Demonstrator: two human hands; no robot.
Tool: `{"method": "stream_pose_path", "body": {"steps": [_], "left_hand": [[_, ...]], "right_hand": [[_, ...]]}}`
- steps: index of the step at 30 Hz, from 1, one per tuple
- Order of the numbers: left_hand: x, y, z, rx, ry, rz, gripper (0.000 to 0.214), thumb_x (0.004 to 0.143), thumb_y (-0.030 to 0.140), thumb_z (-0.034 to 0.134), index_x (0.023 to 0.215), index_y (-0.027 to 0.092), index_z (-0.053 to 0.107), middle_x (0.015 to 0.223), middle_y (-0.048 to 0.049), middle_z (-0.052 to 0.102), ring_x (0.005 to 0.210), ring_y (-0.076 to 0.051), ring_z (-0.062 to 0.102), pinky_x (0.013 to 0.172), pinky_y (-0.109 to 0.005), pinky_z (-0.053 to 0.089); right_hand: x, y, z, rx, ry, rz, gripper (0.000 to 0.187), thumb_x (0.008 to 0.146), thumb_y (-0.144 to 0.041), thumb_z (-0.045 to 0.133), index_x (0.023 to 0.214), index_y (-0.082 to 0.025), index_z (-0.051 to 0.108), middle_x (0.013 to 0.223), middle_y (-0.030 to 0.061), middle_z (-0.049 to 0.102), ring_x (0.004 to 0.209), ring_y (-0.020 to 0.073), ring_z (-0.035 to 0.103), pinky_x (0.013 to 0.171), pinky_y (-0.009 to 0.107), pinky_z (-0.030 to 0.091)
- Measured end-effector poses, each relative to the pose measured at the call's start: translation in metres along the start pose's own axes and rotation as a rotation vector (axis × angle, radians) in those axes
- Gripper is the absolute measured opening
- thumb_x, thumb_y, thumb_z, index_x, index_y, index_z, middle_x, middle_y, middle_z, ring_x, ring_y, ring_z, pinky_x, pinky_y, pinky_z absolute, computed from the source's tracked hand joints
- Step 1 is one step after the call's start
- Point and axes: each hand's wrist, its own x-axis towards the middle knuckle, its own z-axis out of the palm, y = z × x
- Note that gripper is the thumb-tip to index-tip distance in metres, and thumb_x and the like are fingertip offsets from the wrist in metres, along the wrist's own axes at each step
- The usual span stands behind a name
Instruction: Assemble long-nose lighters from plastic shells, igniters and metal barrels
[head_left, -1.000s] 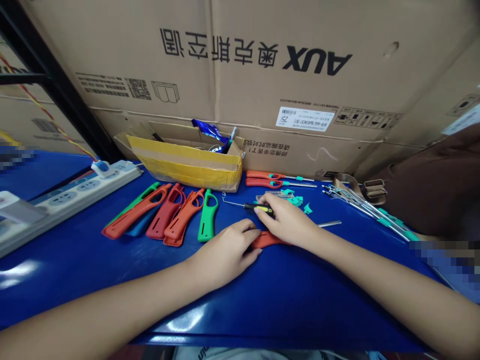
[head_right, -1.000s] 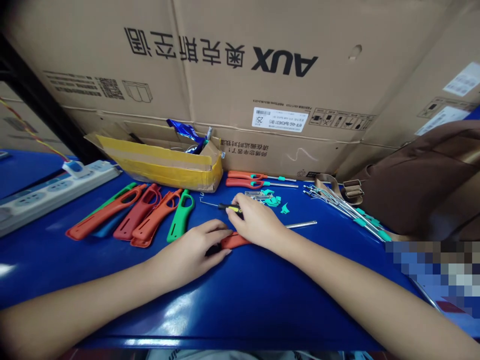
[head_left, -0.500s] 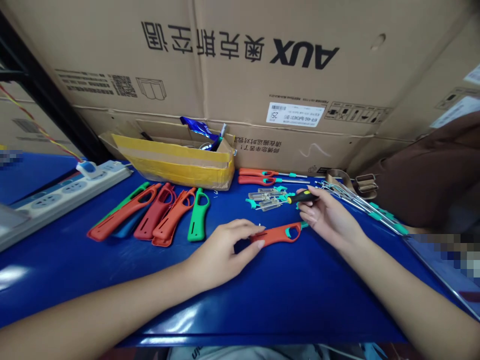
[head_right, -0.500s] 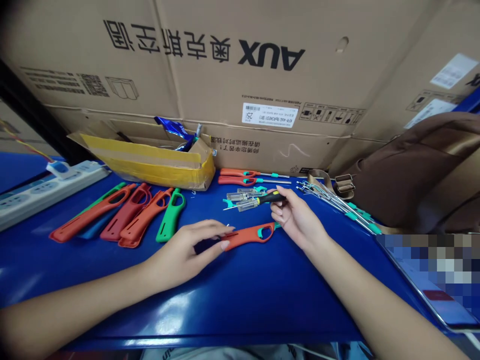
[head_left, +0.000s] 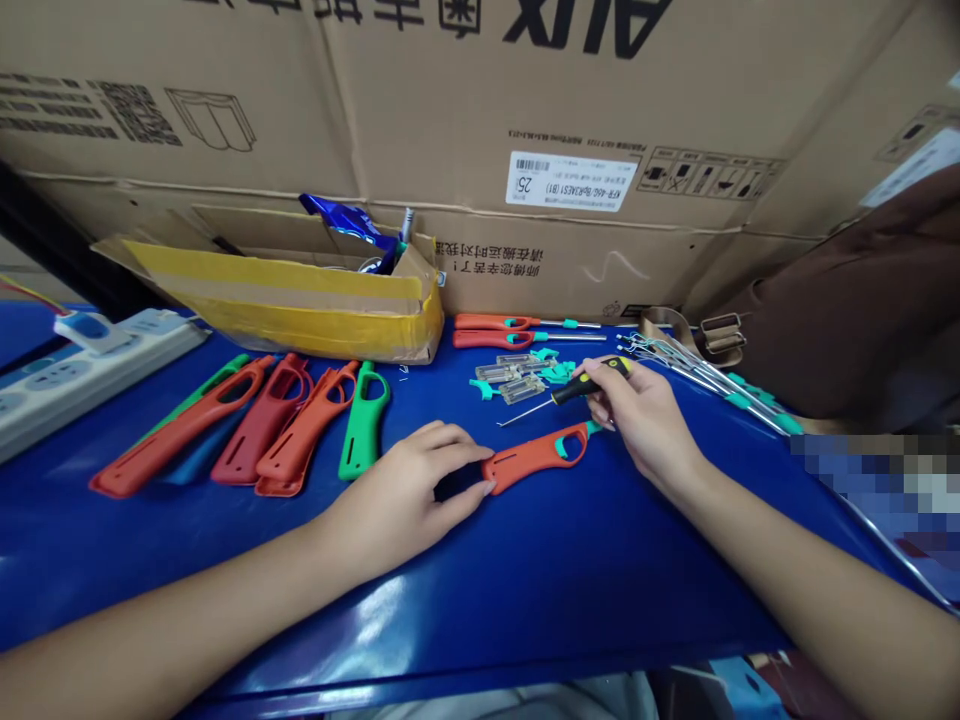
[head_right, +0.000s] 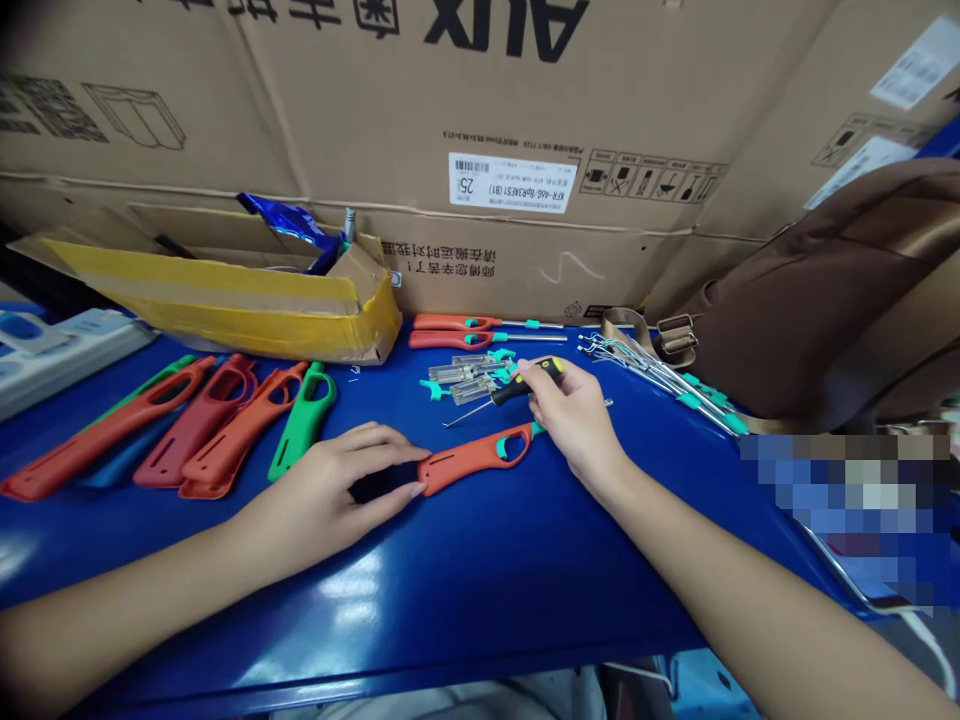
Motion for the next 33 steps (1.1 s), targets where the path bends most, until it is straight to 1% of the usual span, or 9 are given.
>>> {"method": "stream_pose_path", "body": {"steps": [3,6,9,11,13,17,20,28,33], "left_hand": [[0.001,0.001,-0.001,-0.02,0.004,-0.01,0.025,0.095,0.027,0.067,0.118,0.018,0.073,0.107,-0.0077,0.072,0.101,-0.022,0.068,0.092,-0.036,0.058],[0.003,0.004,-0.001,-0.081,0.047,-0.053,0.021,0.094,0.027,0.068,0.112,0.019,0.075,0.104,-0.0061,0.074,0.093,-0.019,0.069,0.085,-0.032,0.058],[0.004,0.007,-0.001,-0.173,0.109,-0.122,0.024,0.091,0.028,0.072,0.113,0.02,0.075,0.098,-0.004,0.075,0.083,-0.016,0.069,0.075,-0.028,0.058],[0.005,0.008,-0.001,-0.247,0.159,-0.17,0.032,0.088,0.029,0.075,0.118,0.021,0.072,0.097,-0.0027,0.076,0.08,-0.015,0.069,0.072,-0.027,0.058],[0.006,0.01,-0.002,-0.307,0.183,-0.191,0.031,0.087,0.029,0.077,0.117,0.022,0.074,0.095,-0.0014,0.076,0.077,-0.013,0.068,0.07,-0.026,0.057],[0.007,0.012,-0.005,-0.34,0.174,-0.173,0.011,0.089,0.026,0.075,0.098,0.02,0.079,0.091,-0.0012,0.076,0.076,-0.013,0.068,0.068,-0.024,0.054],[0.008,0.013,-0.006,-0.346,0.17,-0.161,0.009,0.092,0.024,0.072,0.089,0.019,0.079,0.089,-0.0015,0.077,0.079,-0.014,0.07,0.07,-0.025,0.054],[0.007,0.013,-0.005,-0.314,0.172,-0.13,0.008,0.092,0.02,0.073,0.09,0.019,0.081,0.089,-0.0015,0.078,0.08,-0.014,0.071,0.07,-0.023,0.054],[0.007,0.012,-0.005,-0.291,0.175,-0.095,0.008,0.091,0.017,0.073,0.09,0.019,0.081,0.089,-0.0014,0.078,0.08,-0.013,0.071,0.07,-0.023,0.053]], "right_hand": [[-0.002,-0.003,0.0,-0.016,0.012,-0.046,0.024,0.081,-0.04,0.075,0.077,-0.019,0.066,0.057,-0.0047,0.047,0.047,0.0072,0.038,0.044,0.023,0.023],[-0.005,-0.007,0.0,0.024,-0.008,-0.088,0.026,0.082,-0.043,0.074,0.076,-0.019,0.067,0.058,-0.0042,0.047,0.047,0.0076,0.038,0.045,0.025,0.023],[-0.01,-0.012,0.002,0.078,-0.044,-0.087,0.029,0.08,-0.048,0.075,0.074,-0.02,0.067,0.058,-0.0046,0.045,0.046,0.0077,0.037,0.044,0.026,0.023],[-0.014,-0.014,0.004,0.099,-0.078,-0.077,0.03,0.081,-0.049,0.074,0.075,-0.021,0.067,0.058,-0.0052,0.043,0.045,0.0079,0.037,0.044,0.027,0.024],[-0.017,-0.016,0.005,0.107,-0.108,-0.069,0.031,0.084,-0.051,0.072,0.076,-0.022,0.066,0.059,-0.0055,0.042,0.045,0.0079,0.037,0.044,0.027,0.026],[-0.021,-0.016,0.007,0.116,-0.131,-0.048,0.032,0.085,-0.052,0.071,0.076,-0.021,0.068,0.062,-0.005,0.042,0.043,0.0074,0.039,0.044,0.029,0.025],[-0.022,-0.015,0.008,0.129,-0.134,-0.035,0.031,0.084,-0.051,0.074,0.076,-0.021,0.069,0.062,-0.0051,0.043,0.042,0.0069,0.039,0.045,0.029,0.025],[-0.022,-0.015,0.007,0.206,-0.112,-0.029,0.029,0.084,-0.048,0.074,0.074,-0.021,0.069,0.059,-0.0055,0.042,0.041,0.0063,0.038,0.044,0.027,0.024],[-0.024,-0.015,0.007,0.178,-0.11,-0.067,0.027,0.084,-0.044,0.075,0.074,-0.019,0.072,0.059,-0.0046,0.045,0.041,0.006,0.04,0.044,0.026,0.025]]}}
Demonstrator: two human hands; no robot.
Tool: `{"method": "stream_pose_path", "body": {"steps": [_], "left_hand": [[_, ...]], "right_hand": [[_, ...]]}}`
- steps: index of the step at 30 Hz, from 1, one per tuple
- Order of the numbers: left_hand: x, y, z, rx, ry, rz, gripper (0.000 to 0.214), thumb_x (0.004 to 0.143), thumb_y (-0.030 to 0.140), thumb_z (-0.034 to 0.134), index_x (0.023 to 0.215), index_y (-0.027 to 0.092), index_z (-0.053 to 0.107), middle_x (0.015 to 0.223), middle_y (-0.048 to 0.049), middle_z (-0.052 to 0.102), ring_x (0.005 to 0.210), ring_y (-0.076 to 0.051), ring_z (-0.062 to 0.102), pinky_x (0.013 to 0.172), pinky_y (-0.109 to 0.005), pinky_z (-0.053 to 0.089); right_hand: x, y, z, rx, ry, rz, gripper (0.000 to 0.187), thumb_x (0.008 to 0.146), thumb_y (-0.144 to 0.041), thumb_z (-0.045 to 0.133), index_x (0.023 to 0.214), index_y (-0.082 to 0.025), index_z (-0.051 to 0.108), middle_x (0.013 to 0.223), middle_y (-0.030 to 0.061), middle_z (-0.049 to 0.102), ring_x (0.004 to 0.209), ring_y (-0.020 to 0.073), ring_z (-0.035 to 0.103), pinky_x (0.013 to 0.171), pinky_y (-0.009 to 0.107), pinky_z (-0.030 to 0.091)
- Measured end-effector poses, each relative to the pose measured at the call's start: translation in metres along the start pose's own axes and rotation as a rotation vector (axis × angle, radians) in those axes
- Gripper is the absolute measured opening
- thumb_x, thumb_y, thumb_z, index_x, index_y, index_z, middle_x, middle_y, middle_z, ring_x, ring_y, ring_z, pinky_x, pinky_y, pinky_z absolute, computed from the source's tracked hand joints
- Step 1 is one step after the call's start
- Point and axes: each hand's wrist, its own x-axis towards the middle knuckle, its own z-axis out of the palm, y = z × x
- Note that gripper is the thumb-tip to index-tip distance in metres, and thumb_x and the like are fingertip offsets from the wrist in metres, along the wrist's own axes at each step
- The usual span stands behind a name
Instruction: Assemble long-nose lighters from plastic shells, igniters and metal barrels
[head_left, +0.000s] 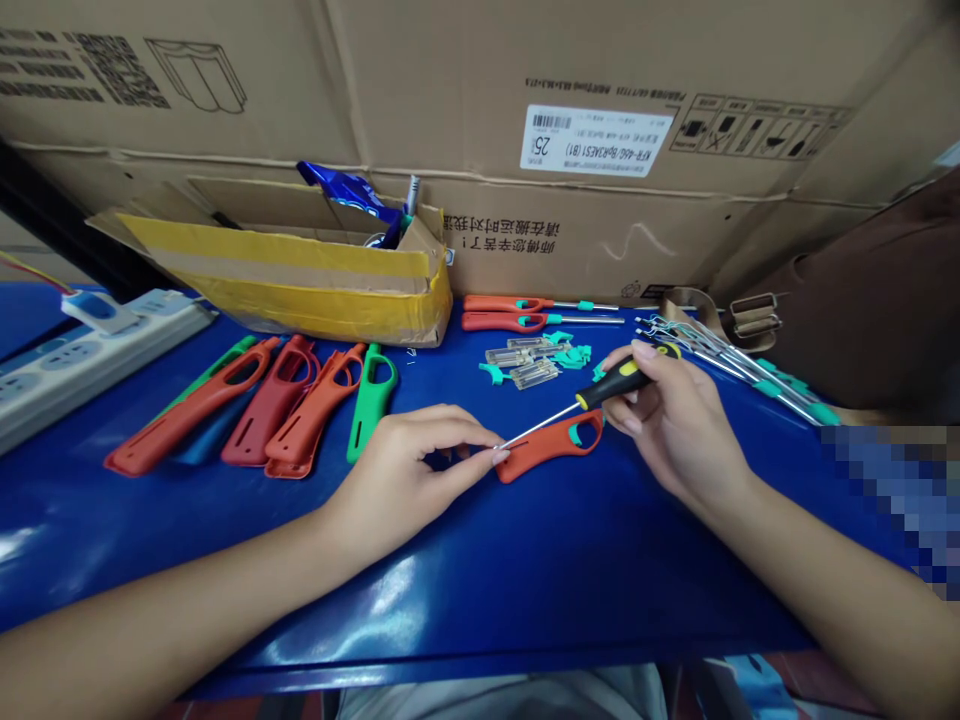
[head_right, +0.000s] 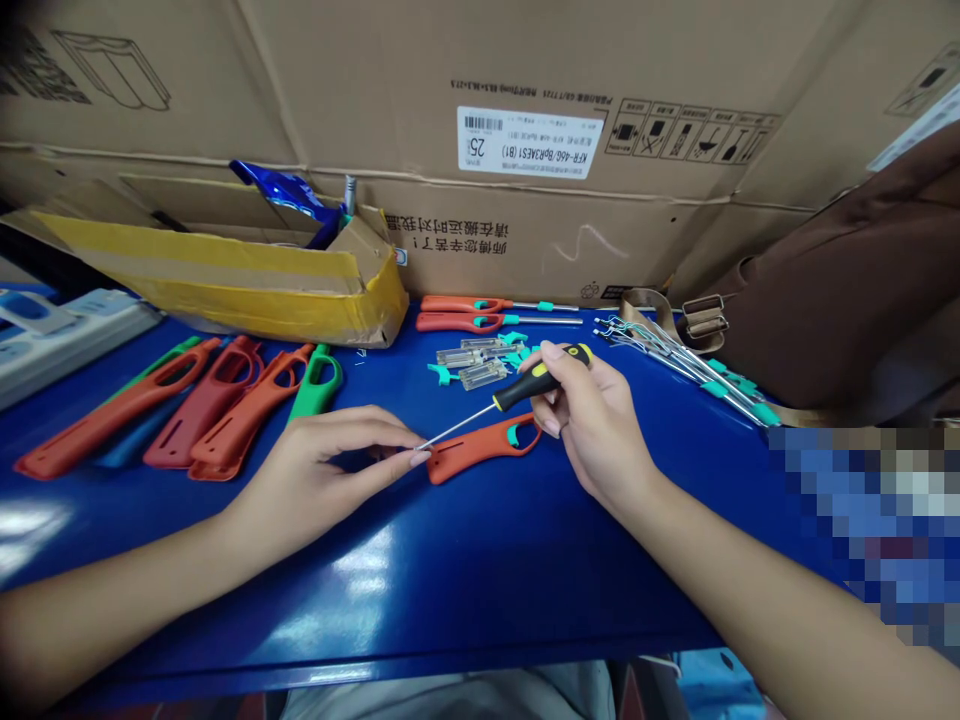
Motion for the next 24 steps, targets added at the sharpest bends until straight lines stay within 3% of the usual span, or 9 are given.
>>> {"method": "stream_pose_path", "body": {"steps": [6,16,24], "left_hand": [[-0.001,-0.0005,-0.0004,0.014,-0.012,0.023,0.009,0.091,0.016,0.074,0.09,0.02,0.082,0.088,-0.0008,0.078,0.078,-0.012,0.07,0.068,-0.022,0.052],[-0.0019,-0.0017,-0.0003,0.025,-0.031,0.019,0.009,0.091,0.016,0.074,0.09,0.02,0.082,0.087,0.0003,0.077,0.077,-0.01,0.07,0.067,-0.019,0.052],[-0.0024,-0.0019,-0.0007,0.058,-0.057,0.024,0.01,0.091,0.017,0.073,0.09,0.02,0.083,0.084,-0.0003,0.077,0.075,-0.011,0.07,0.065,-0.02,0.052]], "right_hand": [[0.0009,0.0026,0.0011,0.033,-0.002,-0.009,0.03,0.079,-0.045,0.08,0.074,-0.017,0.073,0.059,-0.0048,0.047,0.04,0.0049,0.042,0.043,0.024,0.027],[0.0013,0.0048,-0.0015,-0.01,-0.003,-0.029,0.028,0.083,-0.043,0.078,0.074,-0.017,0.075,0.056,-0.0043,0.048,0.04,0.0049,0.043,0.043,0.023,0.028],[-0.0029,0.0071,-0.0057,-0.115,-0.056,-0.181,0.018,0.09,-0.033,0.071,0.079,-0.02,0.075,0.07,-0.0011,0.061,0.046,0.0065,0.048,0.042,0.022,0.032]]}}
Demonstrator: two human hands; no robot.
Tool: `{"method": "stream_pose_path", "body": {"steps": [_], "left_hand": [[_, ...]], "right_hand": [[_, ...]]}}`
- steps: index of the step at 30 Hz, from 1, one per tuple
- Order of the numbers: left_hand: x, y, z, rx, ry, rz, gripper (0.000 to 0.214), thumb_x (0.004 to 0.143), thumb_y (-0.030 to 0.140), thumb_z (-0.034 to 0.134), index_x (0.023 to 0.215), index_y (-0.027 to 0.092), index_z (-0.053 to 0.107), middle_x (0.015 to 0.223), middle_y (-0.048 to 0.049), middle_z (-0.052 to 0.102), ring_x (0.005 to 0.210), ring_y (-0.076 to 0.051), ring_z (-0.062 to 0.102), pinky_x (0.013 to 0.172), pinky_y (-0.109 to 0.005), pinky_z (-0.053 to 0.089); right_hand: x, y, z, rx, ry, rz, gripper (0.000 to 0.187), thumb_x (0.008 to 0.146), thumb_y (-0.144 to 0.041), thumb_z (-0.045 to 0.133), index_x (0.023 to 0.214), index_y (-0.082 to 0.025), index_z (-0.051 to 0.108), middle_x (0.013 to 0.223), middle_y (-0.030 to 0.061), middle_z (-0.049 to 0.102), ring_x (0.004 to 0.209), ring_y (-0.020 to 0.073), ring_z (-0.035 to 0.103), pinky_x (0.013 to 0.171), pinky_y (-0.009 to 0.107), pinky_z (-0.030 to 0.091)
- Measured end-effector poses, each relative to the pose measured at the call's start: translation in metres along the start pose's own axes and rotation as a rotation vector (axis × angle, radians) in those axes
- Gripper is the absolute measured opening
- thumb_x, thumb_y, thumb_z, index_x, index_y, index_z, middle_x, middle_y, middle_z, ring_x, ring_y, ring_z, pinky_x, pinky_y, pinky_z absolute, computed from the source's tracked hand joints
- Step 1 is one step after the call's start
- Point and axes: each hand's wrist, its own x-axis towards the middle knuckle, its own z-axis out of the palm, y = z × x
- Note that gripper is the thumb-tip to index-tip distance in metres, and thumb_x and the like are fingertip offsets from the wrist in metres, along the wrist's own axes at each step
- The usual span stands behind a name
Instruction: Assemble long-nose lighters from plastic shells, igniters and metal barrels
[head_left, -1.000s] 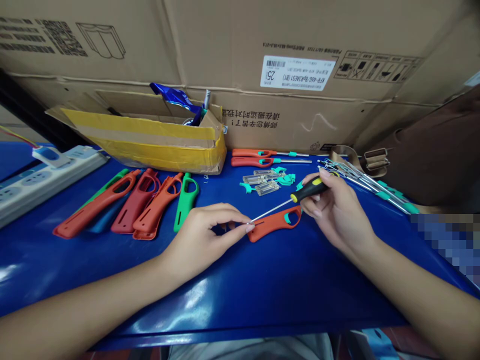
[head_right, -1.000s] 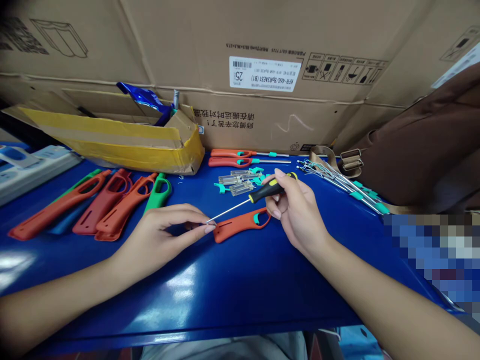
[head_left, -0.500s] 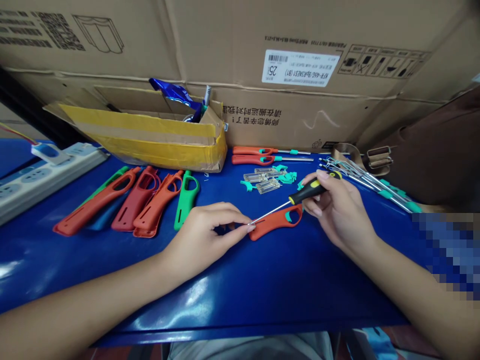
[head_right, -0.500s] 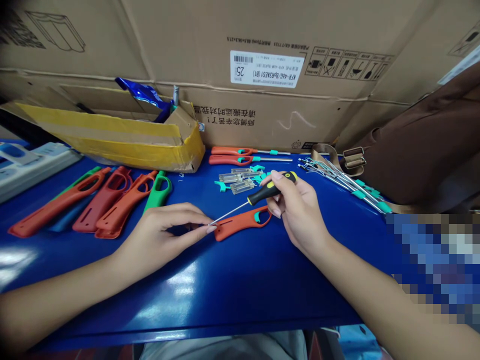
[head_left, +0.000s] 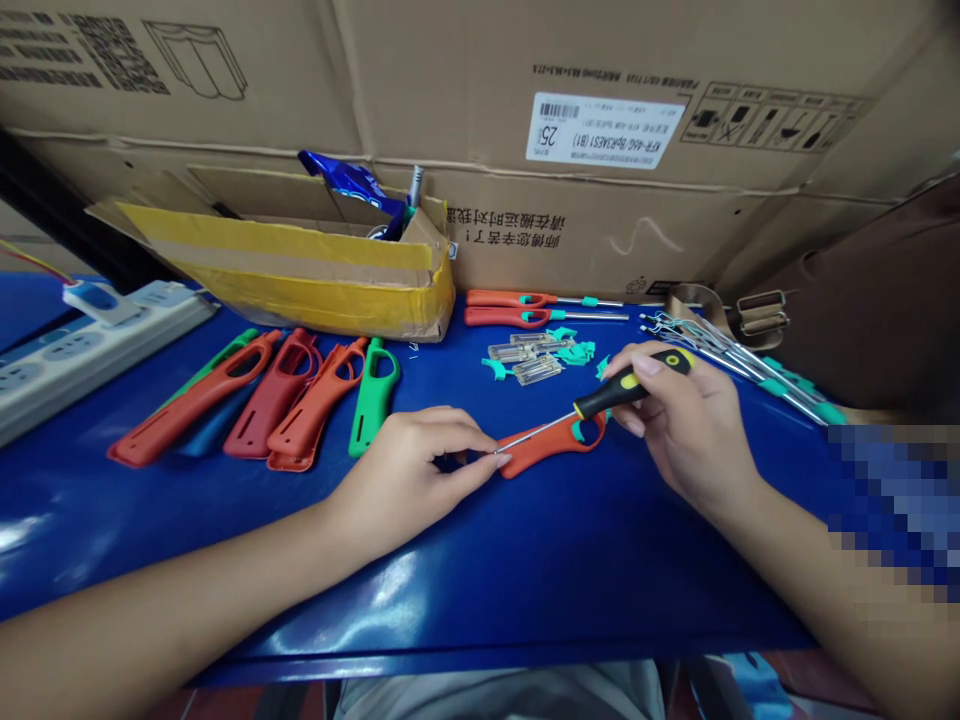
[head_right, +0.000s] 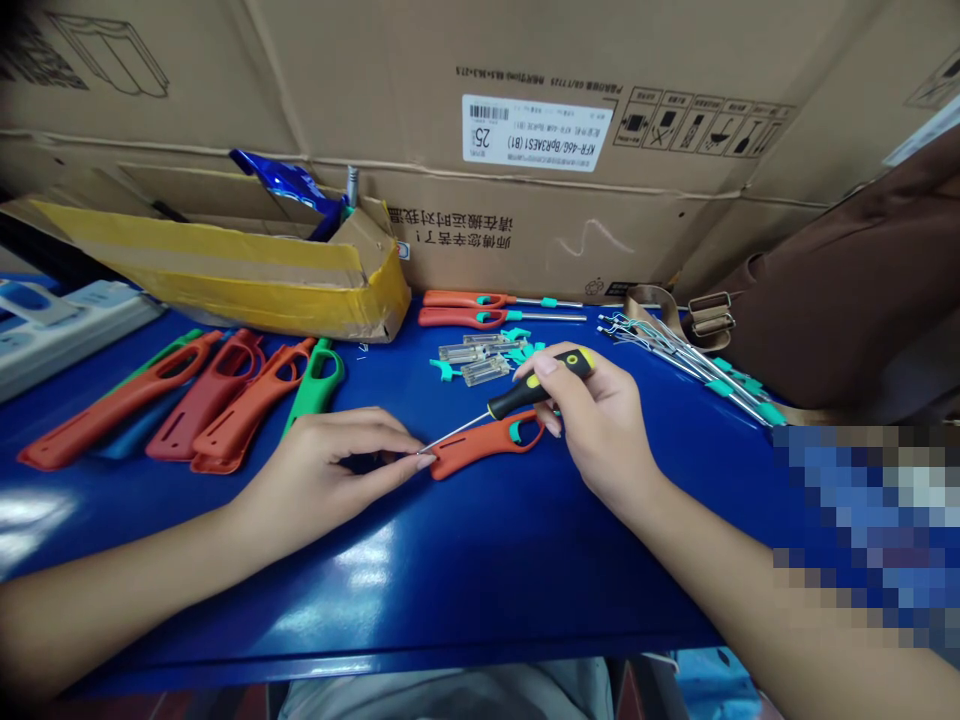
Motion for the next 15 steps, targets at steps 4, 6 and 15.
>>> {"method": "stream_pose_path", "body": {"steps": [4,6,15], "left_hand": [[-0.002,-0.003,0.0,0.027,-0.005,0.04,0.01,0.091,0.016,0.073,0.091,0.019,0.082,0.084,-0.0012,0.077,0.076,-0.012,0.071,0.068,-0.021,0.053],[-0.003,-0.004,0.0,0.05,-0.012,0.06,0.01,0.091,0.016,0.073,0.092,0.019,0.082,0.085,-0.002,0.077,0.078,-0.013,0.071,0.071,-0.023,0.054],[-0.001,-0.003,0.001,0.019,0.039,0.067,0.008,0.091,0.016,0.074,0.091,0.018,0.082,0.085,-0.0019,0.077,0.077,-0.012,0.07,0.071,-0.023,0.054]], "right_hand": [[-0.002,-0.001,-0.003,-0.035,-0.054,-0.069,0.017,0.092,-0.029,0.068,0.08,-0.022,0.076,0.079,0.0006,0.065,0.051,0.0079,0.05,0.042,0.023,0.035],[-0.003,-0.001,-0.006,-0.067,-0.098,-0.098,0.016,0.094,-0.029,0.067,0.083,-0.023,0.076,0.079,0.0004,0.063,0.055,0.0088,0.051,0.043,0.023,0.035],[-0.006,-0.009,-0.012,-0.021,-0.32,-0.119,0.017,0.095,-0.036,0.069,0.1,-0.022,0.077,0.092,0.002,0.059,0.058,0.0103,0.06,0.043,0.025,0.045]]}}
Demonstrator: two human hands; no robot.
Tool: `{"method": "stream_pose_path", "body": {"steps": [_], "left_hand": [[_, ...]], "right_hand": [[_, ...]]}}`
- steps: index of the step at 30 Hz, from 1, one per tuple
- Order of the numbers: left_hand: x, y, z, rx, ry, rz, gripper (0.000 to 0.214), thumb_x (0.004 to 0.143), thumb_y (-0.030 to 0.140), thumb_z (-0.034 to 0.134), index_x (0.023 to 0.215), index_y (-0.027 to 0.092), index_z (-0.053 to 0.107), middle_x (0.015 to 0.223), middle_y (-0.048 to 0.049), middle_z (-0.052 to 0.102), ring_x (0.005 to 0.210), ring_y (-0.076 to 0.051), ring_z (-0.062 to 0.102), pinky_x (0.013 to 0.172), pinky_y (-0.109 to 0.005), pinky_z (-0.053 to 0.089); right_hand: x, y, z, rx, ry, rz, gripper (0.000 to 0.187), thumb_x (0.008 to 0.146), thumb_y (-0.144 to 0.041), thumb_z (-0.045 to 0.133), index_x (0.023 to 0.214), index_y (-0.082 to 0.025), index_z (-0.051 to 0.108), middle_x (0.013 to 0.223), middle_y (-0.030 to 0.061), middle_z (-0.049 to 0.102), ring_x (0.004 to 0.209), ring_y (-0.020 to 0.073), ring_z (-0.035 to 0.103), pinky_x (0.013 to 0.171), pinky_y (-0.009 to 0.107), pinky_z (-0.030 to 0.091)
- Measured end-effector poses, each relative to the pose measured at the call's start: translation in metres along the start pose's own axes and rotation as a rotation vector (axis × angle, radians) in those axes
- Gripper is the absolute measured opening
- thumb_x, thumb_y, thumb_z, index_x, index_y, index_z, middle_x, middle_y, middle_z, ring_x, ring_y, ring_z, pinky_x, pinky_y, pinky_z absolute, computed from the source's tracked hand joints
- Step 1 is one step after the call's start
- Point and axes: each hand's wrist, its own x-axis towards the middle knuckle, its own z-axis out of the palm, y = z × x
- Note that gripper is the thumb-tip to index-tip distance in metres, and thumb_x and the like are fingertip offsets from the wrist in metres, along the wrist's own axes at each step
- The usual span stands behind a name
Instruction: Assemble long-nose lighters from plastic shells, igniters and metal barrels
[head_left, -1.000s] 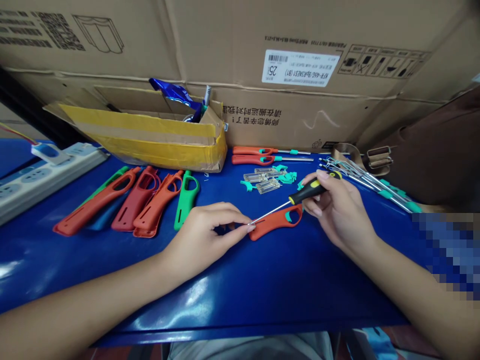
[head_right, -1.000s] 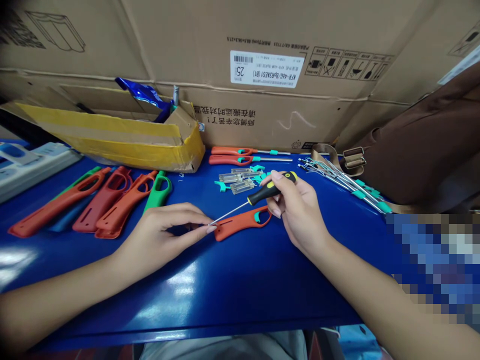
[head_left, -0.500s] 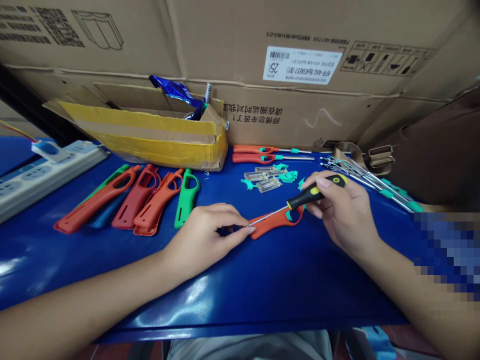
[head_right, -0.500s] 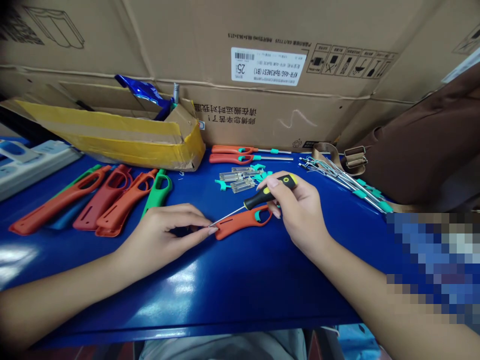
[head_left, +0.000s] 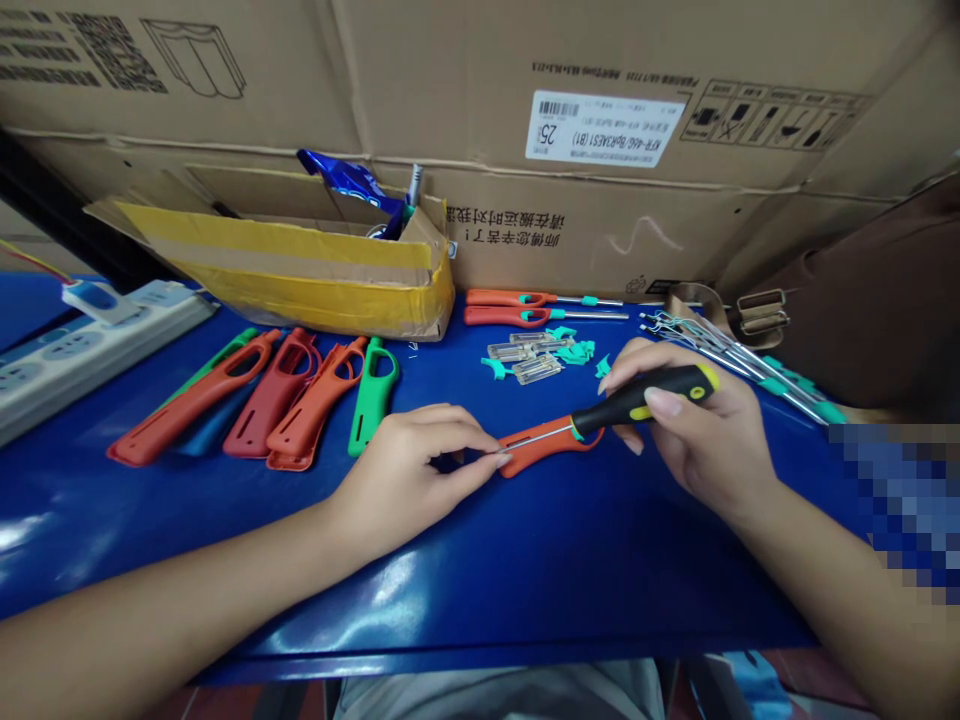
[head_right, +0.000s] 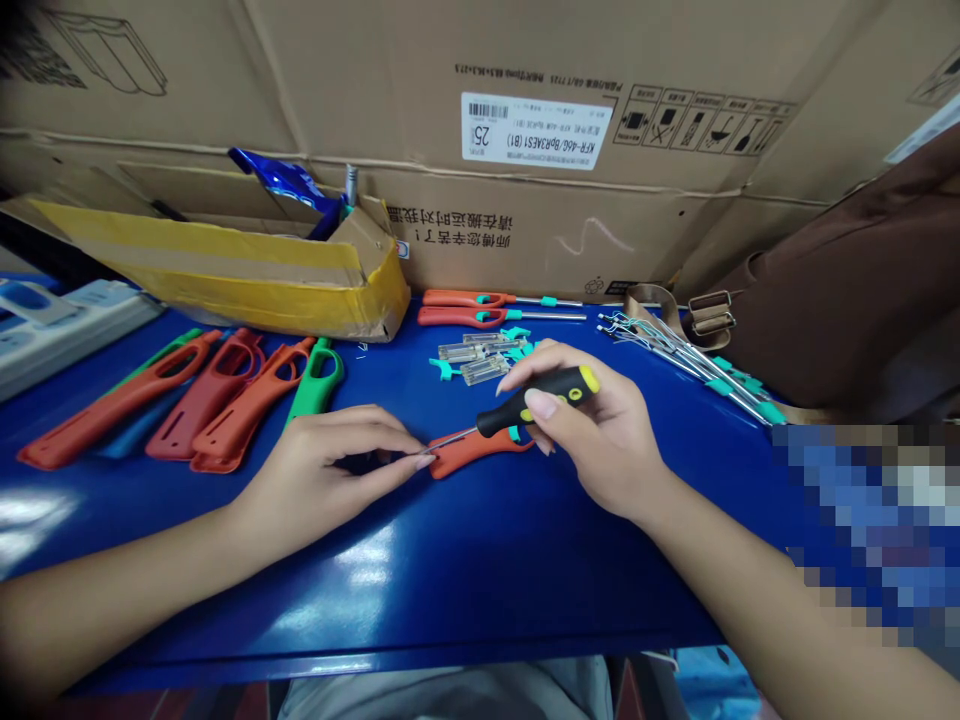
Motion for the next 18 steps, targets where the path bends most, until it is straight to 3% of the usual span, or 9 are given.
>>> {"method": "stream_pose_path", "body": {"steps": [4,6,9,14,18], "left_hand": [[0.001,0.001,0.001,-0.015,0.029,0.023,0.004,0.089,0.02,0.077,0.09,0.02,0.081,0.086,-0.0007,0.078,0.08,-0.013,0.071,0.076,-0.024,0.055],[0.0,0.0,0.003,0.013,0.027,0.031,0.017,0.085,0.026,0.082,0.101,0.019,0.079,0.095,-0.0024,0.079,0.088,-0.016,0.071,0.083,-0.029,0.056],[-0.002,-0.002,0.007,0.075,0.002,0.014,0.043,0.082,0.032,0.085,0.12,0.018,0.072,0.112,-0.0066,0.076,0.103,-0.022,0.07,0.095,-0.037,0.056],[-0.004,-0.007,0.012,0.082,-0.071,-0.025,0.042,0.084,0.024,0.08,0.125,0.017,0.069,0.119,-0.0082,0.075,0.11,-0.024,0.069,0.101,-0.041,0.055],[-0.004,-0.01,0.015,0.068,-0.096,-0.022,0.041,0.084,0.022,0.08,0.123,0.017,0.069,0.118,-0.0083,0.076,0.109,-0.025,0.069,0.099,-0.041,0.056]], "right_hand": [[0.003,-0.007,0.007,0.123,-0.109,0.054,0.017,0.098,-0.034,0.063,0.103,-0.022,0.075,0.103,0.0026,0.057,0.059,0.0126,0.068,0.044,0.028,0.056],[0.007,-0.013,0.012,0.126,-0.109,0.058,0.016,0.1,-0.033,0.061,0.101,-0.022,0.073,0.105,0.0033,0.062,0.061,0.0145,0.071,0.047,0.03,0.06],[0.016,-0.025,0.021,0.021,-0.027,0.008,0.017,0.099,-0.037,0.063,0.095,-0.022,0.071,0.092,0.0026,0.069,0.055,0.0132,0.068,0.043,0.027,0.057],[0.03,-0.042,0.042,-0.208,0.191,-0.079,0.027,0.094,-0.047,0.069,0.081,-0.024,0.065,0.069,-0.0015,0.067,0.038,0.0079,0.054,0.031,0.022,0.042],[0.03,-0.036,0.054,-0.227,0.241,-0.105,0.031,0.092,-0.053,0.069,0.079,-0.025,0.063,0.065,-0.0021,0.066,0.037,0.0088,0.053,0.03,0.023,0.04]]}}
